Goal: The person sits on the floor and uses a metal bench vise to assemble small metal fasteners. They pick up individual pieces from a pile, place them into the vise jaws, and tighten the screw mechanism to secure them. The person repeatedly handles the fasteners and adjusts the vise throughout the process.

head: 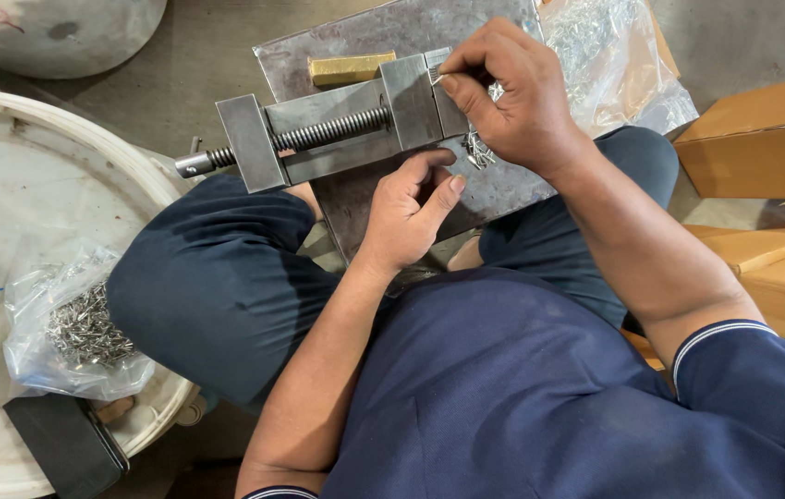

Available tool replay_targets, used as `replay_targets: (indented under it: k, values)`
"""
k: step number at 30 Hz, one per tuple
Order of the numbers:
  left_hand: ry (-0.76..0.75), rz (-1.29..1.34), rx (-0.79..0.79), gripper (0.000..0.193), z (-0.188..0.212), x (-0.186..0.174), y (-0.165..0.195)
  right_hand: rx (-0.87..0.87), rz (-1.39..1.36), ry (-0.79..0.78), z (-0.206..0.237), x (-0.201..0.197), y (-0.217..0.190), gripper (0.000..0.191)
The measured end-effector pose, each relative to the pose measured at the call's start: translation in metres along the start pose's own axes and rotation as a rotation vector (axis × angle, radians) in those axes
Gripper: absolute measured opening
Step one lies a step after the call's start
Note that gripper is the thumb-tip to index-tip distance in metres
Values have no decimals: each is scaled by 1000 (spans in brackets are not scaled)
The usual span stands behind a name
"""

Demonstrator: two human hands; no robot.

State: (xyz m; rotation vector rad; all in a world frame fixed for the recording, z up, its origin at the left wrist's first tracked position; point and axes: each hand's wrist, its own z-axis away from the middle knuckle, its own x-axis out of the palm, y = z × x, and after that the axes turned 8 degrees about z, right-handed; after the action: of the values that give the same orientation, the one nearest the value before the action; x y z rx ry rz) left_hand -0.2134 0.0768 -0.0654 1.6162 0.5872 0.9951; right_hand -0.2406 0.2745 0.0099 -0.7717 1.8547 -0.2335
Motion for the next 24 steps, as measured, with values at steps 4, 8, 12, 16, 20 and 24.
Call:
replay_targets:
  k: [4,8,12,16,20,24]
  values:
    - [1,-32,4,31,-1,0,2,0,11,15,-3,1,0,7]
    - [-1,-33,-16,31,-1,0,4,29,-3,14,-4,2,2,6]
    - [-7,-48,-27,32,-1,-1,6,32,-13,11,-5,4,3,7]
    - [-13,-47,-17,33,-1,-1,7,37,-12,17,-6,4,4,8]
    - [-12,-68,-20,33,-1,0,8,35,6,19,-5,5,5,8]
    - [-17,-58,-26,34,-1,-1,8,35,-6,18,-6,5,6,8]
